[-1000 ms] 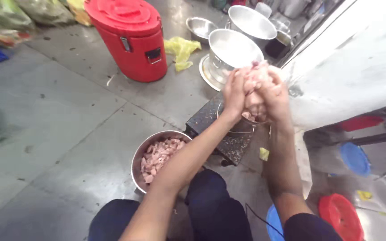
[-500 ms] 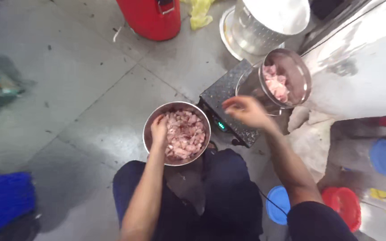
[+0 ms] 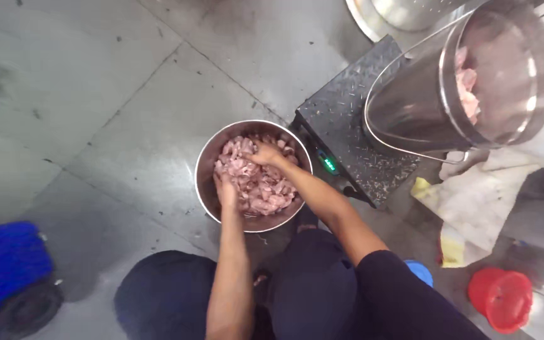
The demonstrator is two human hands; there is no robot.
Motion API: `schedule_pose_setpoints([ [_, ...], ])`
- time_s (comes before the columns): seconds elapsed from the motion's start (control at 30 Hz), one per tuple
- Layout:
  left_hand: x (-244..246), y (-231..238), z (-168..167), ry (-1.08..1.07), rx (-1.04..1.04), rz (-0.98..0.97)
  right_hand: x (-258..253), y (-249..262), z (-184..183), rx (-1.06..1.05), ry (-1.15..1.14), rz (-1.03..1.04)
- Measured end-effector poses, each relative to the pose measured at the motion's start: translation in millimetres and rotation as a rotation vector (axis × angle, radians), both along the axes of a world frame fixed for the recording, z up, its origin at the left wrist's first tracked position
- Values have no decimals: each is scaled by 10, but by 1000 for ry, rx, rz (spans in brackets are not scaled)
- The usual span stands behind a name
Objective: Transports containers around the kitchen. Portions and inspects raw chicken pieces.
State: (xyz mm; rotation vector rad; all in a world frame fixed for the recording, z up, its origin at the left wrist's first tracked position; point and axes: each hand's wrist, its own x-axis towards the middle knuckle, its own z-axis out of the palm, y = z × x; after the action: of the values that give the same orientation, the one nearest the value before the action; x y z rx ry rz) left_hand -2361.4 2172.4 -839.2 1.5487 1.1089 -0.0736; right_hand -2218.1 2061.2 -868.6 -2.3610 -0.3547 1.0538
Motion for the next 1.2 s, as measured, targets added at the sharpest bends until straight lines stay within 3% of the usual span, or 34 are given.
schedule_pose_setpoints([
  [0.13, 166, 186, 60, 6, -401, 189, 86, 125, -2, 82, 154, 15],
  [0.27, 247, 237, -97, -43, -497, 195, 60, 119, -37, 192, 269, -9],
  [0.47, 211, 150, -89, -196, -632, 274, -207, 81, -2, 350, 472, -269],
  [0.77, -8, -234, -3, -443, -640, 490, -690, 75, 352, 429, 405, -388],
  [0.87, 18, -261, 233, -465, -560, 506, -739, 55, 531, 518, 351, -455],
  [1.07, 61, -320, 898, -636, -455, 348, -729, -101, 1141, 783, 170, -480],
  [1.2, 39, -375, 737, -574, -493, 368, -753, -131, 943, 703, 235, -519],
])
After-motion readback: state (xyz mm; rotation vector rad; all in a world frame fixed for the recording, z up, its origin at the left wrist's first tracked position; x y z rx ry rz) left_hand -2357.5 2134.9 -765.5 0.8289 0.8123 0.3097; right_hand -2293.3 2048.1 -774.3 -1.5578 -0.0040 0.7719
